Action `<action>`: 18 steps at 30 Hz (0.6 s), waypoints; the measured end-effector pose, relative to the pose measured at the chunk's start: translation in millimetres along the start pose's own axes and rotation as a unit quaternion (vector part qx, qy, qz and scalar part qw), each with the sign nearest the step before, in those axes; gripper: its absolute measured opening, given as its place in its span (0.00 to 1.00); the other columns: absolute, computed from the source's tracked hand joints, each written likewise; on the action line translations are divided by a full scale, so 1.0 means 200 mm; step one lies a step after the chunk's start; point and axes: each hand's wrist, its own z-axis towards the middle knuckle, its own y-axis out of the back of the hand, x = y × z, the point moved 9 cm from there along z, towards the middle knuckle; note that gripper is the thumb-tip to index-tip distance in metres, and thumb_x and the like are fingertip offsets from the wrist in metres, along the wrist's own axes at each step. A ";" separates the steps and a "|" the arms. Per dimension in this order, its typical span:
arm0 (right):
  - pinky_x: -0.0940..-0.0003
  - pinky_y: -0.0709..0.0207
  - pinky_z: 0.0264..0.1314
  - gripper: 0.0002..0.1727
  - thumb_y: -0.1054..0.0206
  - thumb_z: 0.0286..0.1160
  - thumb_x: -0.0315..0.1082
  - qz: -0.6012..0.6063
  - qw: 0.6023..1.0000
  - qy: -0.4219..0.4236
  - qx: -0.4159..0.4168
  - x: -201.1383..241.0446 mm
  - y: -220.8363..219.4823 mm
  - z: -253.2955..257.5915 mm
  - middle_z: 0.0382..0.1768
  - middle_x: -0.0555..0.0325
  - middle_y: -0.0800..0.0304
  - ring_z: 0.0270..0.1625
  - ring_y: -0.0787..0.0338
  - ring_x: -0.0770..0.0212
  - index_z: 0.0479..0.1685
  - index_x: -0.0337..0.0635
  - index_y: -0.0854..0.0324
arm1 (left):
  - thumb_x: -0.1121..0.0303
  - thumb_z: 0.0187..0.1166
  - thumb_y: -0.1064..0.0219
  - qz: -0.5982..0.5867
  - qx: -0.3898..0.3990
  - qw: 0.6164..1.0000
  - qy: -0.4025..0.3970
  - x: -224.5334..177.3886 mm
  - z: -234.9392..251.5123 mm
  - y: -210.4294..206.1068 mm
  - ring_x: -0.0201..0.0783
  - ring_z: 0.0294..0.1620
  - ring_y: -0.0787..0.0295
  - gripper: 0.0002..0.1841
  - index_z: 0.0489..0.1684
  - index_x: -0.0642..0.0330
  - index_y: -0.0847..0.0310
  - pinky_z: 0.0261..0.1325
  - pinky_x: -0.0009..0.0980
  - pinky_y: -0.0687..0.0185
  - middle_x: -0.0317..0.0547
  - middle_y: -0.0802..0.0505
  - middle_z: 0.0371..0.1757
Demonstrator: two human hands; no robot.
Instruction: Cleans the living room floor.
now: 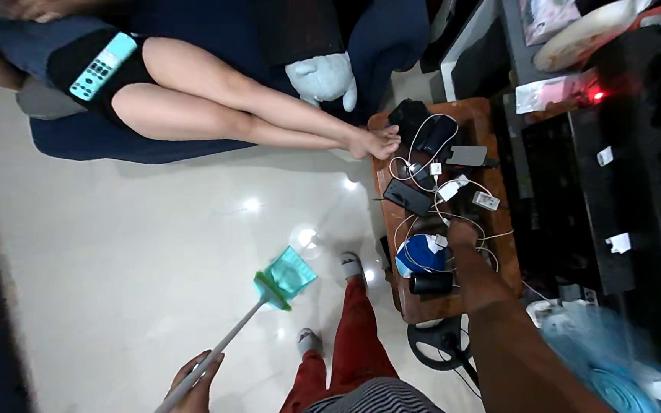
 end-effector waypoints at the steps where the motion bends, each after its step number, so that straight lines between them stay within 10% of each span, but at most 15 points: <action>1: 0.29 0.28 0.71 0.22 0.44 0.87 0.33 -0.001 1.000 0.008 0.005 0.01 0.00 0.00 0.73 0.29 0.21 0.74 0.20 0.28 0.76 0.34 0.23 | 0.77 0.60 0.21 0.003 0.000 1.000 0.004 0.00 0.01 0.00 0.26 0.53 0.13 0.23 0.55 0.76 0.21 0.60 0.28 0.15 0.46 0.09 0.50; 18: 0.31 0.26 0.70 0.34 0.35 0.82 0.56 0.014 1.000 -0.018 0.007 0.02 0.12 -0.07 0.73 0.32 0.19 0.73 0.17 0.33 0.76 0.36 0.23 | 0.73 0.58 0.18 0.009 0.003 1.000 0.007 -0.08 -0.03 -0.06 0.30 0.52 0.12 0.23 0.53 0.73 0.17 0.60 0.30 0.16 0.49 0.08 0.50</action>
